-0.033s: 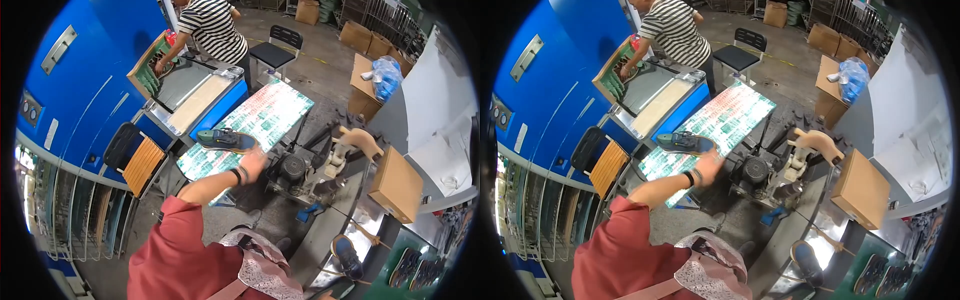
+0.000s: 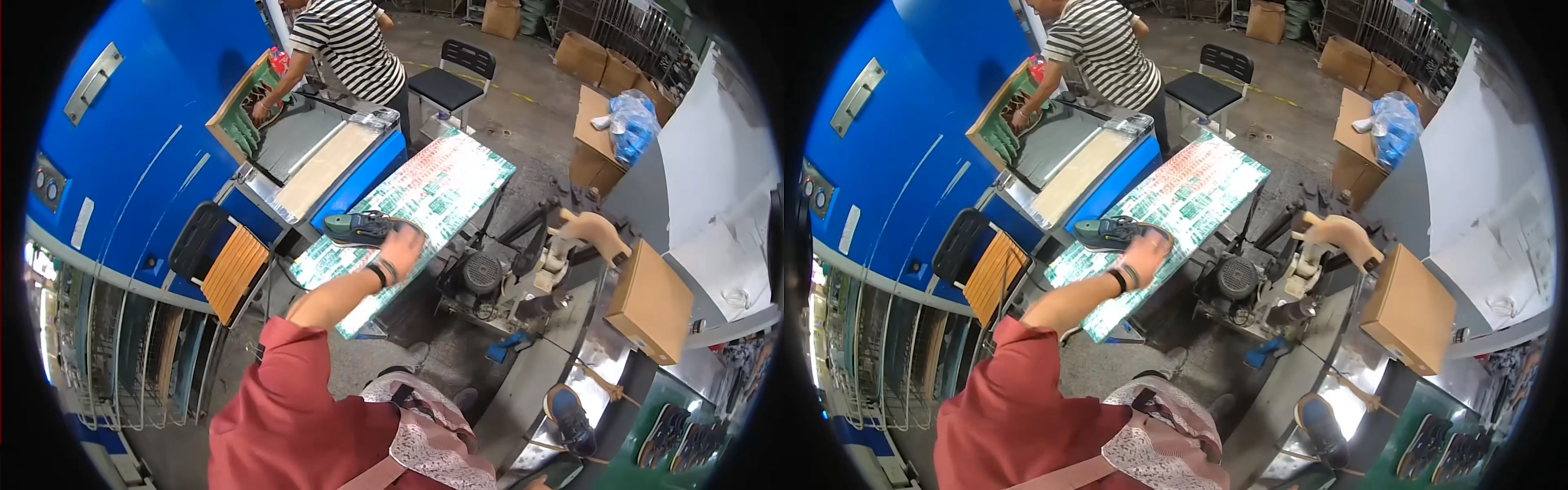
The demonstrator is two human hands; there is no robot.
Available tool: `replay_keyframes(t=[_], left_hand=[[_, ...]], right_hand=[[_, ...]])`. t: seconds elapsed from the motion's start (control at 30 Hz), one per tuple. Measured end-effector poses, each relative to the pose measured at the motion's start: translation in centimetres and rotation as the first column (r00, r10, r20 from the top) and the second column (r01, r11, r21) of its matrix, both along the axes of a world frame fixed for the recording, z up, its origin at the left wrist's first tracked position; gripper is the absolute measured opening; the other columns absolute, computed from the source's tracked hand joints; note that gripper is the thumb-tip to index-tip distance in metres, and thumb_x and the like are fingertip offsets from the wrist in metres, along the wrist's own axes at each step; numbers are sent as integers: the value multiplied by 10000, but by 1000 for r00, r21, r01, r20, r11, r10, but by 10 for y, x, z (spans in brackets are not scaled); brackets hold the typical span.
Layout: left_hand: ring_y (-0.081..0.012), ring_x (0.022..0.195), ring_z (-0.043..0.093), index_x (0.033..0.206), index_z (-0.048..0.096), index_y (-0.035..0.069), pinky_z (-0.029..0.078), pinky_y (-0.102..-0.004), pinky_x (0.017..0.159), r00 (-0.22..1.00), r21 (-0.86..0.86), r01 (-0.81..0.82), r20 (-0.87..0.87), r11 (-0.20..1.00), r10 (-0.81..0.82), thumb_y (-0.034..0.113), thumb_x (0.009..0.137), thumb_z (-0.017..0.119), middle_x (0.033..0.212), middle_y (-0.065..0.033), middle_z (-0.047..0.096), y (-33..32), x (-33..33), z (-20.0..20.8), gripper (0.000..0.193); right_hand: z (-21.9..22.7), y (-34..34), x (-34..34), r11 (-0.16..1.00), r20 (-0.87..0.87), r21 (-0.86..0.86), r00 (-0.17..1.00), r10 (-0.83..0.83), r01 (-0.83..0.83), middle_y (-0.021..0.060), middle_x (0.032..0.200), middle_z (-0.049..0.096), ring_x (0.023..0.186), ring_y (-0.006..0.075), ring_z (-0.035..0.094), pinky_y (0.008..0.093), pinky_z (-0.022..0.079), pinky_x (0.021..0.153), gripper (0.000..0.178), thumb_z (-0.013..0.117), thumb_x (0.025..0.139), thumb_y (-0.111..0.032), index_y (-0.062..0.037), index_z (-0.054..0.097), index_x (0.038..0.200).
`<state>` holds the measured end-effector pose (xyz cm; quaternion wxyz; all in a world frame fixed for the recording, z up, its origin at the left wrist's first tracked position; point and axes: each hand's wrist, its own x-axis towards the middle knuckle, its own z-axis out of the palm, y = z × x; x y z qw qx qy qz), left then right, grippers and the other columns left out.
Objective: The recorder is assembling shoe uppers with soles and shoe lasts on a production line, placing finished components onto a conveyor belt.
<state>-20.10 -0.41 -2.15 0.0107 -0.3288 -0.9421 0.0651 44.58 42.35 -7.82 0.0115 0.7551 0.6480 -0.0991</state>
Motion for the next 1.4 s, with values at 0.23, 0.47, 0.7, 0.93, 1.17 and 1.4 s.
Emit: replay_keyframes(t=[0.23, 0.47, 0.7, 0.93, 1.17, 1.4], left_hand=[[-324, 1219, 597, 1353, 510, 62, 537, -549, 941, 912, -317, -256, 235, 913, 337, 453, 730, 887, 1307, -158, 601, -69, -112, -19, 826], [-303, 1123, 645, 1259, 554, 52, 613, -540, 768, 908, -428, -268, 188, 863, 374, 381, 684, 909, 1177, -124, 641, -65, -91, -2, 752], [-357, 966, 729, 1139, 680, 8, 586, -441, 826, 829, -282, -78, 514, 956, 219, 471, 665, 851, 1034, -203, 744, -36, 53, 36, 684], [-297, 1194, 621, 1299, 563, 67, 545, -416, 927, 667, 365, 514, 399, 776, -629, 235, 666, 831, 1279, -123, 646, 122, 209, 123, 707], [-314, 1425, 443, 1398, 554, 194, 400, -499, 1143, 675, 634, 612, -108, 473, -730, 142, 835, 611, 1416, -110, 546, 190, 268, 121, 568], [-438, 1434, 379, 1537, 405, 139, 407, -505, 1135, 852, 718, 312, 79, 622, -518, 88, 830, 632, 1517, -205, 432, 210, 244, 113, 745]], right_hand=[[-26, -42, 67, 895, 261, 269, 922, 287, -355, 323, 1375, 533, 1240, 489, 544, 518, 474, 1039, 844, 673, 899, -582, 84, 471, 1376], [-36, -127, 48, 807, 21, 190, 824, 566, -560, 285, 1261, 612, 1143, 451, 589, 527, 475, 967, 724, 702, 883, -525, 3, 554, 1355], [-60, -102, 20, 516, -177, -463, 646, 743, -720, 326, 1375, 550, 1262, 452, 531, 486, 440, 1044, 745, 672, 925, -479, 70, 500, 1398], [47, -106, -182, 415, -958, -282, 275, -76, -865, 208, 1421, 537, 1282, 353, 534, 507, 443, 1063, 802, 623, 950, -544, -49, 373, 1529], [175, -77, -251, 400, -546, -356, -159, -823, -844, 151, 1480, 518, 1344, 278, 525, 411, 416, 1146, 729, 523, 971, -552, -50, 444, 1494], [177, -54, -311, 749, -989, 145, -112, 95, -646, 165, 1548, 397, 1369, 269, 456, 357, 352, 1145, 902, 653, 858, -198, -6, 195, 1612]])
